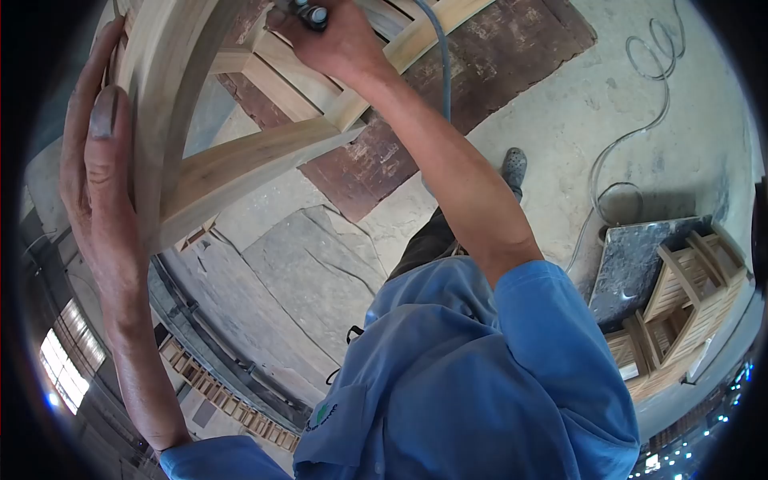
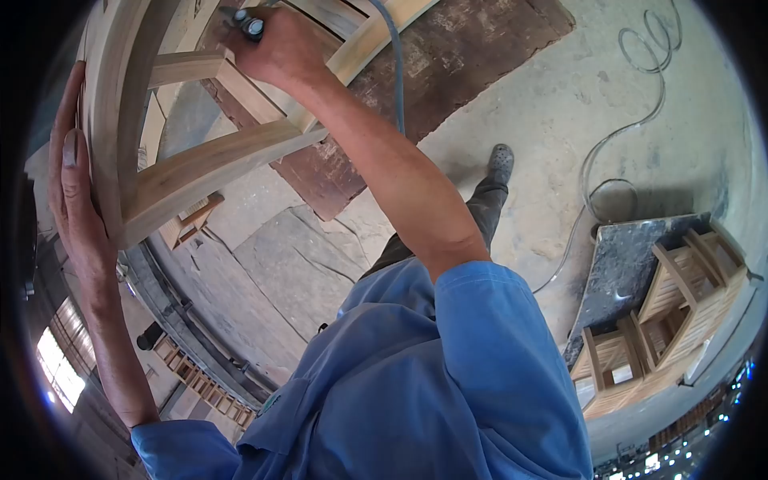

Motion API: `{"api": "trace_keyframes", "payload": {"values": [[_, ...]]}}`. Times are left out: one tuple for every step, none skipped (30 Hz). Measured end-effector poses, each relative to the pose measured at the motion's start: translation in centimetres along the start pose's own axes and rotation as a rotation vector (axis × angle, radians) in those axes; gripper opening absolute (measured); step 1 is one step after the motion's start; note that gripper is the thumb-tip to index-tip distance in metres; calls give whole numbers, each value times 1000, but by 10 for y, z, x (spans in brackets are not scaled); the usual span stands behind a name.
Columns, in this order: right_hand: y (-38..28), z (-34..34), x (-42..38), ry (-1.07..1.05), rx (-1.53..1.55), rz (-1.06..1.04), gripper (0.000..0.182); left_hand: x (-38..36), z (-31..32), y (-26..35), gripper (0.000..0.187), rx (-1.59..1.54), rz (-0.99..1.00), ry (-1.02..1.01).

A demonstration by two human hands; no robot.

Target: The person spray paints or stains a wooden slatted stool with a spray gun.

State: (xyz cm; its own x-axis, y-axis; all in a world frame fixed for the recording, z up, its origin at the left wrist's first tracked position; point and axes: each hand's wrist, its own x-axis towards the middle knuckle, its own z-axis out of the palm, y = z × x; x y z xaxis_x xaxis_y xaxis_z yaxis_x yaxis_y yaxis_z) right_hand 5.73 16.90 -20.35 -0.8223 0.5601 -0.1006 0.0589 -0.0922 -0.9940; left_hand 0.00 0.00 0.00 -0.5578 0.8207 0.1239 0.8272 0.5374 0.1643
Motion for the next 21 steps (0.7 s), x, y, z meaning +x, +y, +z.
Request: {"api": "trace_keyframes", "payload": {"values": [[-6, -10, -1, -19, 12, 67, 51, 0, 2, -1, 66, -40, 5, -5], [-7, -17, 0, -36, 24, 135, 47, -1, 4, -2, 63, -81, 10, -11], [-7, -13, 7, -35, 39, 116, 47, 1, -5, -2, 63, -62, 19, 0], [2, -16, 12, 50, 33, -16, 42, 1, -4, -2, 63, -71, 25, 7], [12, -21, 15, 136, 22, -144, 39, 2, -2, -2, 62, -86, 30, 10], [7, -31, 15, 126, 64, -92, 35, 2, -1, -1, 62, -100, 35, 15], [7, -36, 17, 132, 56, -99, 35, 2, -1, 0, 63, -70, 33, 13], [8, -41, 19, 177, 54, -135, 34, 2, -2, 2, 64, -39, 33, 11], [5, -47, 20, 224, 52, -171, 32, 2, -3, 4, 64, -44, 43, 18], [2, -54, 22, 235, 44, -179, 32, 1, -3, 7, 65, -50, 9, 7], [-1, -60, 22, 246, 24, -165, 30, 2, -3, 9, 66, -57, -23, -4], [-4, -67, 23, 258, 7, -151, 29, 2, -4, 11, 66, -63, -8, 2], [-4, -71, 25, 271, 2, -160, 29, 2, -4, 12, 66, -84, -22, -3], [-3, -74, 27, 322, 24, -223, 28, 2, -4, 14, 67, -106, -38, -8], [-4, -78, 28, 371, 46, -286, 27, 2, -4, 16, 67, -111, -27, -1], [-5, -82, 29, 381, 22, -243, 26, 2, -4, 18, 67, -124, -45, -4], [-6, -87, 31, 388, 19, -253, 26, 2, -4, 19, 67, -137, -63, -7], [-10, -92, 32, 375, 42, -216, 26, 3, -4, 21, 67, -139, -54, 0], [-14, -97, 32, 362, 67, -181, 26, 3, -4, 23, 68, -141, -63, -4], [-19, -100, 32, 367, 72, -186, 26, 4, -7, 24, 69, -137, -73, -12], [-24, -104, 33, 381, 43, -166, 25, 4, -7, 24, 69, -134, -66, -7]]}}
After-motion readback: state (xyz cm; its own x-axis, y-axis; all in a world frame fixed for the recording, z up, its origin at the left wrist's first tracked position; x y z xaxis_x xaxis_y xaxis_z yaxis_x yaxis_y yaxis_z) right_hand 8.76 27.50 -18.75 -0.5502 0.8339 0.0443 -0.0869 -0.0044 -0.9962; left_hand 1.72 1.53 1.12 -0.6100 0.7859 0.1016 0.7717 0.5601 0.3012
